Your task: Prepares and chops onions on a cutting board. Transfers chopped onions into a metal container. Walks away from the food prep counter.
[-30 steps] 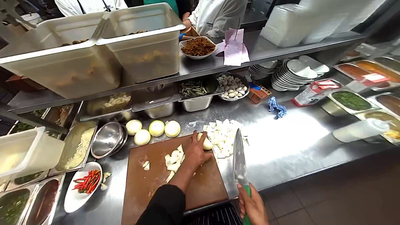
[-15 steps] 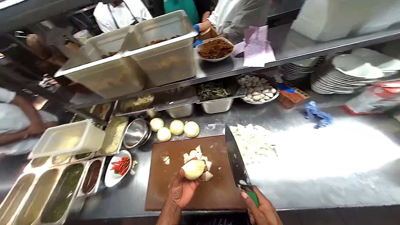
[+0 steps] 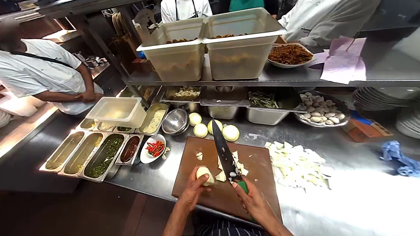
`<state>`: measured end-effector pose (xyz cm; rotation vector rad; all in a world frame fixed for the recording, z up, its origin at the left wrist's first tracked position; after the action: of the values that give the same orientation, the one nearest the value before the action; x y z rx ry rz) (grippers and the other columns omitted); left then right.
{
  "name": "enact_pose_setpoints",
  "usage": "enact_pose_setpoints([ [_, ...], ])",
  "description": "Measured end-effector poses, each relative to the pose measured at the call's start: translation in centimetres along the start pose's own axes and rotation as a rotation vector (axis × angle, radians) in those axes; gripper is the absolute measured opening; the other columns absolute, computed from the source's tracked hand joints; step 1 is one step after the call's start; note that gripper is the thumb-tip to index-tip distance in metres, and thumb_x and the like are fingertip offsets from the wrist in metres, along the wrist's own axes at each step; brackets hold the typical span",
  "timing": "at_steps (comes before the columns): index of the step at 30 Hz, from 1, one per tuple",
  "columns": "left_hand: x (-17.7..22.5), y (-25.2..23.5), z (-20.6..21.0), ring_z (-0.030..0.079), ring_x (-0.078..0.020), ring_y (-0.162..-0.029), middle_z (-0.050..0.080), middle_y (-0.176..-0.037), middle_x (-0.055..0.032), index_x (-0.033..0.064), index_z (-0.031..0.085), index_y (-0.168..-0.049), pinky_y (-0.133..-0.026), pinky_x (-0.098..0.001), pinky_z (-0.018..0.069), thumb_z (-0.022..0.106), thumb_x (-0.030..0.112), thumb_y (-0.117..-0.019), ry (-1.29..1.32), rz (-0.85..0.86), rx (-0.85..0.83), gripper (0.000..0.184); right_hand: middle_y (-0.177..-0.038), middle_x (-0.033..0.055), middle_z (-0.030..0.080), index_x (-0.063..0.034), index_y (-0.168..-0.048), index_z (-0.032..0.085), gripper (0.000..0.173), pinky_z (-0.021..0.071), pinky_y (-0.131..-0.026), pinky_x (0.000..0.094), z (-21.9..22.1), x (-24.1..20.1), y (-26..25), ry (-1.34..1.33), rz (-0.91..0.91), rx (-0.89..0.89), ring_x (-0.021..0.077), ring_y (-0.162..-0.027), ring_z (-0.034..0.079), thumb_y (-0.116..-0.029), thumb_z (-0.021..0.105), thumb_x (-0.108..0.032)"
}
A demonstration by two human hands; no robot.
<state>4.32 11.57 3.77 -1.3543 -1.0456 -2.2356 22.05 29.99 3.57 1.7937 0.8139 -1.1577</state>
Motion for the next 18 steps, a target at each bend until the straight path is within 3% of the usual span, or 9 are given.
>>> enact_pose_setpoints([
  [1,0.2,-0.3,-1.0,0.069,-0.0265,-0.106,0.064,-0.129,-0.0168,0.0029,0.051,-0.141,-0.086,-0.0414,0.0618,0.082,0.031,-0.081,-0.372,0.037,0.073,0.073,-0.072,0.0059,0.06,-0.0122,-0.115,0.062,0.04,0.0545,-0.054,0.0432,0.0,0.7,-0.1,0.099,0.042,-0.03,0.0212,-0.056,0.06,-0.1007,0.056,-0.05],
  [2,0.5,-0.7,-1.6,0.062,-0.0235,-0.122,0.059,-0.139,-0.0118,0.01,0.055,-0.142,-0.1,-0.0409,0.0556,0.086,0.04,-0.0752,-0.785,0.022,0.102,0.079,-0.075,0.0076,0.061,-0.0109,-0.114,0.063,0.041,0.0542,-0.06,0.0464,0.0,1.4,-0.1,0.209,0.071,-0.051,0.0232,-0.062,0.061,-0.1007,0.056,-0.049],
  [3,0.4,-1.3,-1.8,0.053,-0.0289,-0.134,0.051,-0.149,-0.0112,0.0187,0.056,-0.144,-0.108,-0.0474,0.0501,0.087,0.046,-0.0714,-1.122,-0.023,0.095,0.083,-0.079,0.0099,0.063,-0.0095,-0.115,0.063,0.042,0.0542,-0.067,0.0498,0.2,2.0,0.0,0.311,0.095,-0.074,0.026,-0.069,0.064,-0.1015,0.054,-0.048],
  [5,-1.1,-2.6,-2.0,0.042,-0.0416,-0.143,0.04,-0.159,-0.0139,0.0268,0.05,-0.15,-0.111,-0.0583,0.0445,0.088,0.048,-0.07,-1.44,-0.081,0.03,0.091,-0.086,0.0137,0.068,-0.0096,-0.124,0.06,0.044,0.0573,-0.073,0.0537,1.1,2.8,0.6,0.462,0.128,-0.124,0.0305,-0.076,0.069,-0.1046,0.049,-0.047],
  [9,-2.8,-2.3,-4.1,0.045,-0.0336,-0.141,0.047,-0.155,-0.0103,0.0198,0.047,-0.153,-0.115,-0.0479,0.0425,0.086,0.052,-0.0716,-1.401,0.084,0.075,0.096,-0.099,0.0163,0.071,-0.0115,-0.134,0.057,0.047,0.0565,-0.083,0.0562,2.5,0.8,1.5,0.707,0.137,-0.197,0.0355,-0.094,0.072,-0.1075,0.041,-0.046],
  [13,-5.1,-1.5,-6.5,0.057,-0.0271,-0.13,0.063,-0.135,-0.0117,0.0116,0.069,-0.126,-0.111,-0.0405,0.0479,0.084,0.048,-0.078,-1.175,0.435,0.199,0.062,-0.098,0.0163,0.071,-0.0109,-0.129,0.056,0.042,0.0567,-0.081,0.0565,4.3,-1.5,1.2,0.828,0.147,-0.282,0.0368,-0.095,0.072,-0.1081,0.038,-0.044],
  [15,-6.5,-2.3,-6.5,0.056,-0.0261,-0.131,0.063,-0.134,-0.0113,0.014,0.072,-0.121,-0.111,-0.0403,0.0481,0.081,0.044,-0.0833,-1.124,0.539,0.157,0.049,-0.098,0.0168,0.071,-0.0099,-0.128,0.055,0.042,0.0566,-0.082,0.0561,4.8,-2.4,1.1,0.861,0.156,-0.295,0.0373,-0.096,0.072,-0.1086,0.037,-0.042],
  [18,-7.1,-2.9,-6.1,0.058,-0.0248,-0.128,0.065,-0.131,-0.0102,0.0154,0.073,-0.12,-0.11,-0.0394,0.0491,0.079,0.043,-0.0854,-1.113,0.577,0.158,0.045,-0.099,0.0175,0.071,-0.0095,-0.13,0.054,0.04,0.0568,-0.083,0.0554,5.0,-4.0,1.4,0.904,0.203,-0.322,0.038,-0.098,0.071,-0.1087,0.038,-0.04],
])
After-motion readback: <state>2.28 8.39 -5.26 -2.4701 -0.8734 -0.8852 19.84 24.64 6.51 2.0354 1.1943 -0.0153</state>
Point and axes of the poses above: each hand's wrist, its own y-axis away from the middle knuckle, its own z-axis out of the palm, x = y × z, the point moved 1 cm from there along -y, towards the middle knuckle
